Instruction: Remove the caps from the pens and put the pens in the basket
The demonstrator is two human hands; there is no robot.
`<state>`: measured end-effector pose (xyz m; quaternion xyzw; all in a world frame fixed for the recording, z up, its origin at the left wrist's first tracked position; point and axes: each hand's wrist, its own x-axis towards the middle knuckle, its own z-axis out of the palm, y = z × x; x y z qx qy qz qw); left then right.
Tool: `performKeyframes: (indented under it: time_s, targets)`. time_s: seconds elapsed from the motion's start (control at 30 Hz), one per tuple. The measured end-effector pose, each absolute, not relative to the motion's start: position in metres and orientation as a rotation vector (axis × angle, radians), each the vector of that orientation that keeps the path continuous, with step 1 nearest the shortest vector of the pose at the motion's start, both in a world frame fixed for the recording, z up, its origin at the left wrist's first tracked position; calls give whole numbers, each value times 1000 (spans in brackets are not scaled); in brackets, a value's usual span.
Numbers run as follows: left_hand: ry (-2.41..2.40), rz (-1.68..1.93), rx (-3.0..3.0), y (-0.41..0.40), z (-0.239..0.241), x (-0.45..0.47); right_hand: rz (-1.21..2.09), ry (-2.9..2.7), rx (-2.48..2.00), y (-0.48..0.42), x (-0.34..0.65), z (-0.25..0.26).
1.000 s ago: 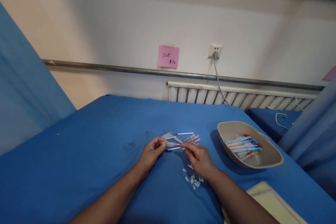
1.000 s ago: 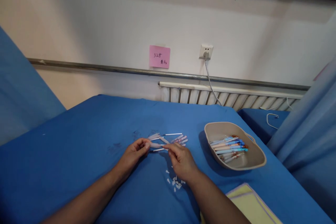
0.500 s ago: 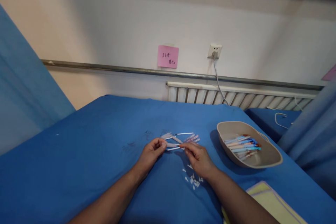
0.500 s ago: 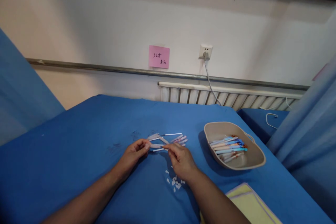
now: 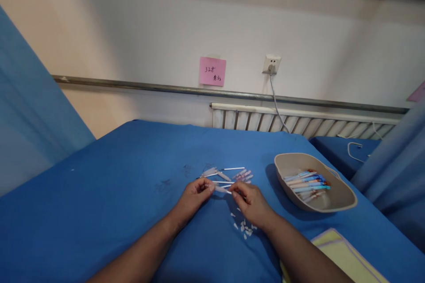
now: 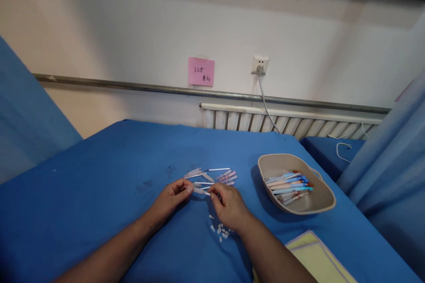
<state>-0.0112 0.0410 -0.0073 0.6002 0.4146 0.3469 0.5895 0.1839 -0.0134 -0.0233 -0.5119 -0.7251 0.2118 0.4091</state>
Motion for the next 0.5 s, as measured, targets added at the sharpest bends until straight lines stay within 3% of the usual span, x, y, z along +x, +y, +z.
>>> performKeyframes:
  time_s: [0.33, 0.5]
  targets:
    - [839, 726, 1428, 21, -15, 1, 476, -1674, -1325, -18, 173, -14]
    - [802, 725, 1381, 17, -14, 3, 647, -1573, -1311, -16, 167, -26]
